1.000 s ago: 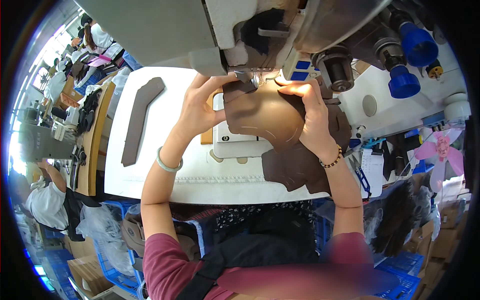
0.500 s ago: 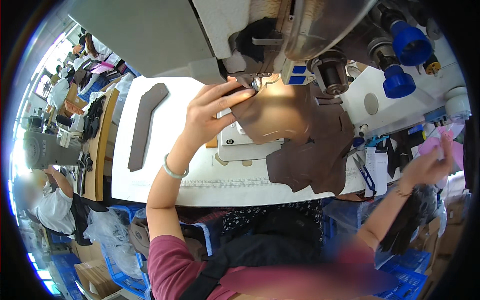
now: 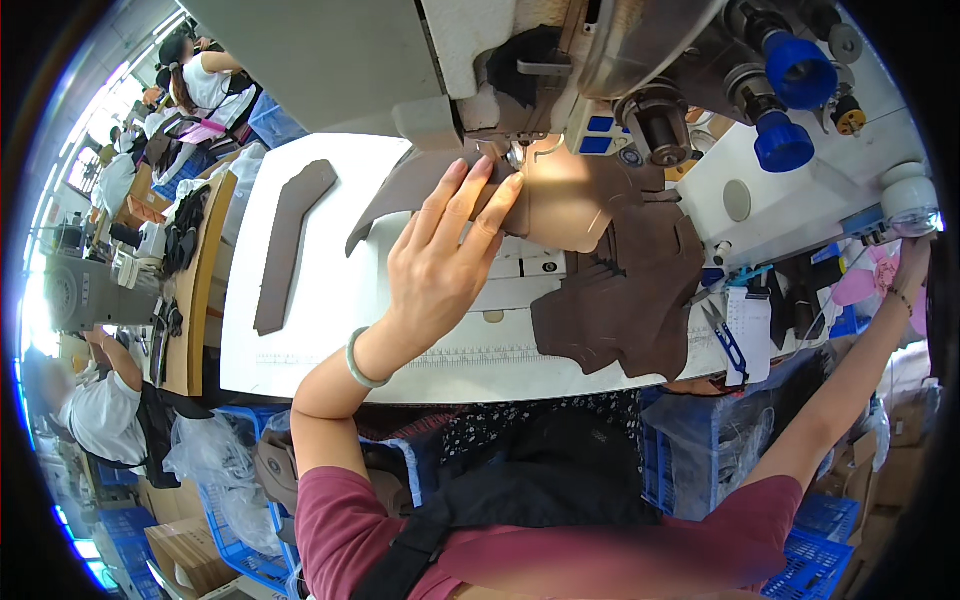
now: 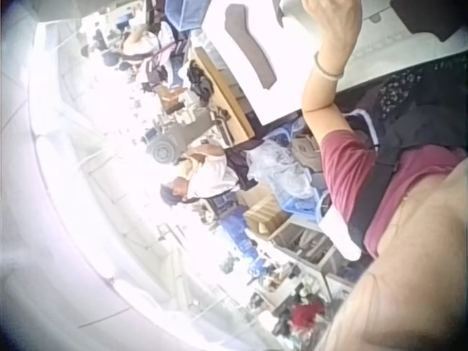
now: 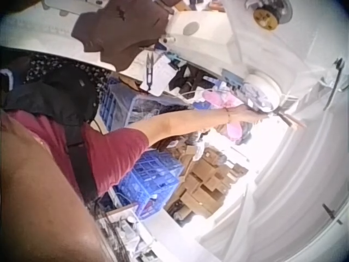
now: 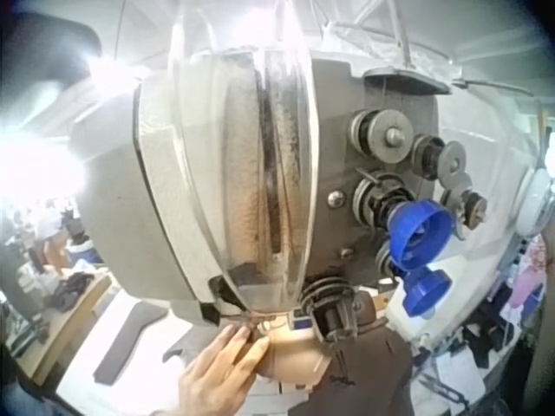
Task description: The worker uses an industrial sewing machine to stitch together components of a shoe upper and later trims excess material with scissors.
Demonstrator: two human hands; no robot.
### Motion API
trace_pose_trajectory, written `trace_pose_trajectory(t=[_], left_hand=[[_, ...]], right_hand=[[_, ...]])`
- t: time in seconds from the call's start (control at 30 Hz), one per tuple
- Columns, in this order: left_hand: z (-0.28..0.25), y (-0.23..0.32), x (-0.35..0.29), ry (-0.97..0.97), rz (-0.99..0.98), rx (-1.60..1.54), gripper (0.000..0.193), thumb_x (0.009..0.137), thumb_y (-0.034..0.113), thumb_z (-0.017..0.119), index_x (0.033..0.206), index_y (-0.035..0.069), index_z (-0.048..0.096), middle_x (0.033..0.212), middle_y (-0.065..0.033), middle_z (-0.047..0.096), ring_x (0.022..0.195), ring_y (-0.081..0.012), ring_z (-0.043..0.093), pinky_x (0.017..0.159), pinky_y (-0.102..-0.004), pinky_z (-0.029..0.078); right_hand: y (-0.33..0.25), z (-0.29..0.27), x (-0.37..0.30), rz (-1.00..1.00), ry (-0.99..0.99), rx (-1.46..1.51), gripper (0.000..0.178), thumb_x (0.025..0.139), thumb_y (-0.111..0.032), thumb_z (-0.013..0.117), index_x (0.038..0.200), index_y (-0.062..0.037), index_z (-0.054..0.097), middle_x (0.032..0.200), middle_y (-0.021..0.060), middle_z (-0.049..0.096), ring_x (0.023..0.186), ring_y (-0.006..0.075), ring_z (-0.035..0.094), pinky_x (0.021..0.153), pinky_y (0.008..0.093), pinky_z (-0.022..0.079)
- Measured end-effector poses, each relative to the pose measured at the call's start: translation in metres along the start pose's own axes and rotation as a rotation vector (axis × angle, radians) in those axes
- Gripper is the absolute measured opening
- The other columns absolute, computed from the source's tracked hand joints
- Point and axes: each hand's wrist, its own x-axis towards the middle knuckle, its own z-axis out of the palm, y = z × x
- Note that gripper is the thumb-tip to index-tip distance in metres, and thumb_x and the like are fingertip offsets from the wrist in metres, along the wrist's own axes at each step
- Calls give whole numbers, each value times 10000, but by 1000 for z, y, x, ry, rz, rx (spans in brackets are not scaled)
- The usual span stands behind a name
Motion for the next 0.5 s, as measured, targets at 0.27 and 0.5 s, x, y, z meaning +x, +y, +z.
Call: trace_pose_trajectory(t=[0.27, 0.5], left_hand=[[1, 3, -1, 7, -6, 39, 499, 696, 79, 705, 1187, 144, 648, 1189, -88, 629, 1088, -245, 606, 768, -297, 505], [2, 1, 0, 8, -3, 14, 507, 687, 77, 705, 1187, 144, 648, 1185, -84, 631, 1082, -243, 608, 772, -298, 508]], right_hand=[[-9, 2, -4, 11, 48, -18, 285, 958, -157, 485, 1105, 60, 597, 1025, 142, 646, 984, 238, 607, 909, 338, 460], [-19, -1, -6, 21, 70, -38, 281, 969, -162, 466, 1075, 51, 615, 993, 131, 650, 973, 235, 608, 904, 337, 462]])
